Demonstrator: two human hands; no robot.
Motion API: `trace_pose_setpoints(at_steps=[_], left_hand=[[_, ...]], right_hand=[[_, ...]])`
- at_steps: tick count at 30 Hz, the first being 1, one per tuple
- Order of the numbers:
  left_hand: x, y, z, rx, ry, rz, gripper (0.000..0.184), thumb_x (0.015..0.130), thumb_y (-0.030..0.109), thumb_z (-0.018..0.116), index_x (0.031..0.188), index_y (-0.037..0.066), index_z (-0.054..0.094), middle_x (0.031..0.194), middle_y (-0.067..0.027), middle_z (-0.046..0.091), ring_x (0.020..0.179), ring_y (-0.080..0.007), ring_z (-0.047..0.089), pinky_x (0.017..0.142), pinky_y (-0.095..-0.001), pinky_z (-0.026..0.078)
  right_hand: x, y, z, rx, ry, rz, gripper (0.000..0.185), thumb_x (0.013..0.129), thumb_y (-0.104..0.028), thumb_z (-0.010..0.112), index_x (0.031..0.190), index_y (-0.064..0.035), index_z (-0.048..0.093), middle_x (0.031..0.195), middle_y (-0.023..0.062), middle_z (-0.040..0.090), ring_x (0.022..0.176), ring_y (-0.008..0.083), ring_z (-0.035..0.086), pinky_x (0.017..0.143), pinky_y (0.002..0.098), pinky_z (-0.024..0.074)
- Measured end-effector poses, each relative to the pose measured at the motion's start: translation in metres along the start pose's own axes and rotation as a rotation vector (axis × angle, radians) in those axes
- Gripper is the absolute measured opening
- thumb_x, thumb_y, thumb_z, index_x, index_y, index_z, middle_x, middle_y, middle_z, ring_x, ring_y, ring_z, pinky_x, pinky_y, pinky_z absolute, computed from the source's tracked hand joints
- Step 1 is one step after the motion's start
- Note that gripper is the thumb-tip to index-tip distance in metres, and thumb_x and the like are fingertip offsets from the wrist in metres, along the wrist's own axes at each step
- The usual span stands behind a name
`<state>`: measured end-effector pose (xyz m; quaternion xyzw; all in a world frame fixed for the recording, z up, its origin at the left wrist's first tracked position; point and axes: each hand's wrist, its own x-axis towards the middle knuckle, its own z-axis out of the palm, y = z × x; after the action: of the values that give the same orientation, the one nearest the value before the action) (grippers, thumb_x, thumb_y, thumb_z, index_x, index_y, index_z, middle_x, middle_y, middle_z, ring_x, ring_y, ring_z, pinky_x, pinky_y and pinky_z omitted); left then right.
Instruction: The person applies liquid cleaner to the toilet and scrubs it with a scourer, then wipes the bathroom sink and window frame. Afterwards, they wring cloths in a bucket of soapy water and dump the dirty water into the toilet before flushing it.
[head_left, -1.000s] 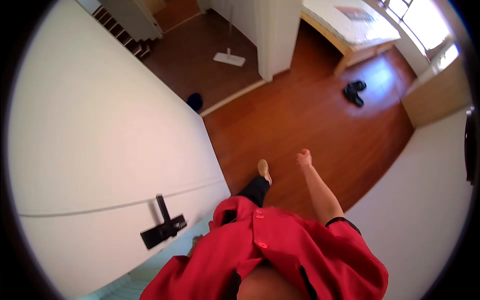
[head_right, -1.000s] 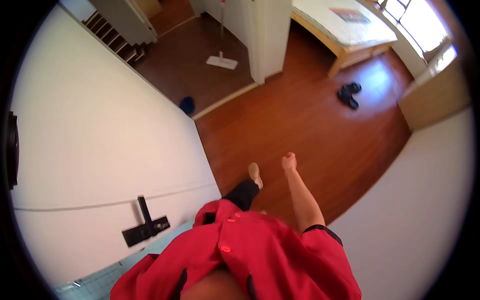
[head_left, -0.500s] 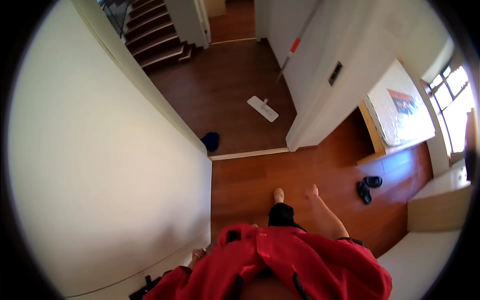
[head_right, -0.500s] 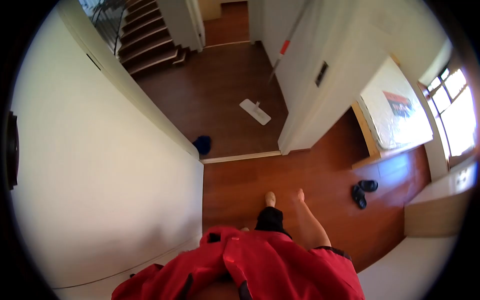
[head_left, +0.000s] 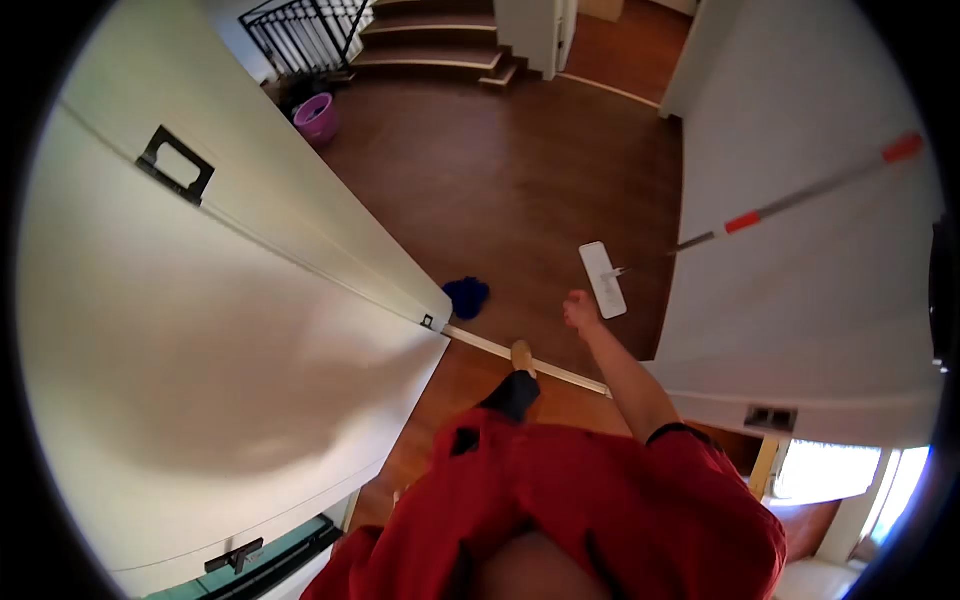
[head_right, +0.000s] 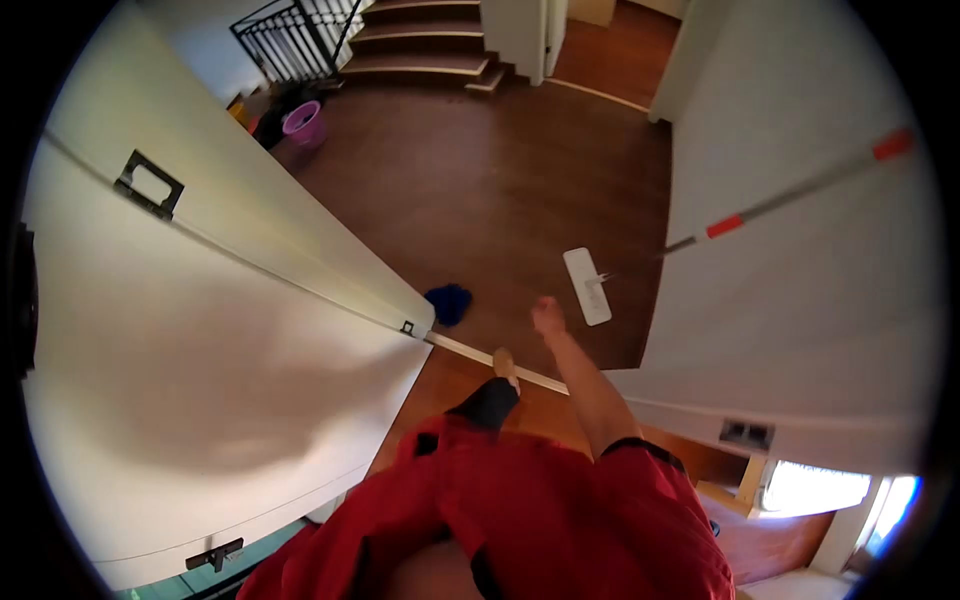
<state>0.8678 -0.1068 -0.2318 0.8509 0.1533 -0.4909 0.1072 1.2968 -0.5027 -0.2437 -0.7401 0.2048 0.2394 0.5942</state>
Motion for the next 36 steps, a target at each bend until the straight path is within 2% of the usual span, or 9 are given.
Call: trace_pose_setpoints(at_steps=[7,8,9,11,15,19,24,32,36], left_hand=[[0.100,0.091,-0.230,0.119,0.010,0.071,0.019,0.082,0.026,0.043,0.073,0.016,0.056,0.082,-0.0027,0.057,0.073,-0.0151,0.058,0.058,-0.0330,0.047],[0.113,0.106,-0.265,0.159,0.013,0.105,0.019,0.082,0.025,0.043,0.072,0.016,0.056,0.081,-0.0024,0.057,0.072,-0.0145,0.058,0.057,-0.0327,0.047],[0.127,0.120,-0.299,0.216,0.023,0.153,0.019,0.082,0.025,0.043,0.072,0.016,0.056,0.080,-0.0020,0.057,0.072,-0.0140,0.058,0.057,-0.0324,0.047],[0.154,0.150,-0.373,0.297,0.044,0.233,0.019,0.082,0.023,0.043,0.070,0.016,0.055,0.079,-0.0014,0.057,0.071,-0.0129,0.058,0.057,-0.0318,0.047],[0.241,0.214,-0.476,-0.215,0.041,-0.023,0.023,0.083,0.025,0.040,0.070,0.013,0.055,0.075,-0.0029,0.056,0.068,-0.0143,0.057,0.055,-0.0320,0.046],[0.304,0.267,-0.567,-0.564,0.063,-0.165,0.026,0.083,0.026,0.038,0.070,0.010,0.055,0.072,-0.0045,0.056,0.064,-0.0158,0.056,0.053,-0.0322,0.046],[0.362,0.307,-0.690,-0.840,0.078,-0.264,0.032,0.084,0.027,0.036,0.070,0.007,0.055,0.067,-0.0064,0.055,0.059,-0.0175,0.055,0.051,-0.0324,0.046],[0.507,0.229,-0.893,-0.940,0.081,-0.341,0.040,0.086,0.029,0.031,0.070,0.002,0.056,0.060,-0.0095,0.055,0.052,-0.0204,0.054,0.047,-0.0328,0.045],[0.566,0.105,-1.084,-0.609,0.329,-0.232,0.044,0.087,0.030,0.029,0.070,-0.001,0.056,0.056,-0.0111,0.054,0.049,-0.0218,0.053,0.045,-0.0329,0.045]], right_hand=[[0.196,-0.101,-0.076,-0.324,0.173,-0.055,0.035,0.068,-0.016,0.055,0.101,-0.0068,0.051,0.084,0.0125,0.058,0.076,0.0206,0.057,0.066,0.0362,0.0459],[0.266,-0.050,-0.105,-0.531,0.282,-0.169,0.034,0.068,-0.015,0.056,0.101,-0.0069,0.054,0.086,0.0131,0.058,0.080,0.0206,0.056,0.069,0.0351,0.0455],[0.236,-0.117,-0.124,-0.570,0.298,-0.077,0.034,0.068,-0.012,0.055,0.102,-0.0064,0.052,0.083,0.0109,0.058,0.080,0.0219,0.056,0.070,0.0335,0.0454],[0.354,-0.007,-0.200,-0.246,0.129,-0.151,0.030,0.071,-0.013,0.052,0.101,-0.0082,0.050,0.084,0.0049,0.054,0.078,0.0211,0.054,0.068,0.0336,0.0460],[0.400,-0.228,-0.229,-0.245,0.182,0.418,0.024,0.071,-0.014,0.046,0.087,0.0017,0.056,0.078,0.0115,0.060,0.072,0.0259,0.057,0.060,0.0360,0.0445],[0.626,-0.310,-0.208,-0.458,0.220,-0.023,0.023,0.072,-0.015,0.049,0.089,-0.0003,0.055,0.081,0.0129,0.059,0.076,0.0281,0.058,0.061,0.0368,0.0454],[0.754,-0.643,-0.001,-0.824,0.005,-0.181,0.036,0.076,-0.013,0.047,0.110,-0.0008,0.044,0.097,0.0147,0.055,0.084,0.0259,0.055,0.068,0.0363,0.0441],[0.988,-0.877,0.333,-0.877,-0.357,-0.698,0.036,0.074,-0.013,0.052,0.108,-0.0023,0.045,0.086,0.0109,0.055,0.068,0.0175,0.053,0.056,0.0293,0.0447],[1.066,-0.973,0.429,-0.975,-0.454,-0.629,0.035,0.074,-0.010,0.053,0.108,-0.0024,0.044,0.082,0.0083,0.053,0.066,0.0177,0.051,0.053,0.0297,0.0438]])
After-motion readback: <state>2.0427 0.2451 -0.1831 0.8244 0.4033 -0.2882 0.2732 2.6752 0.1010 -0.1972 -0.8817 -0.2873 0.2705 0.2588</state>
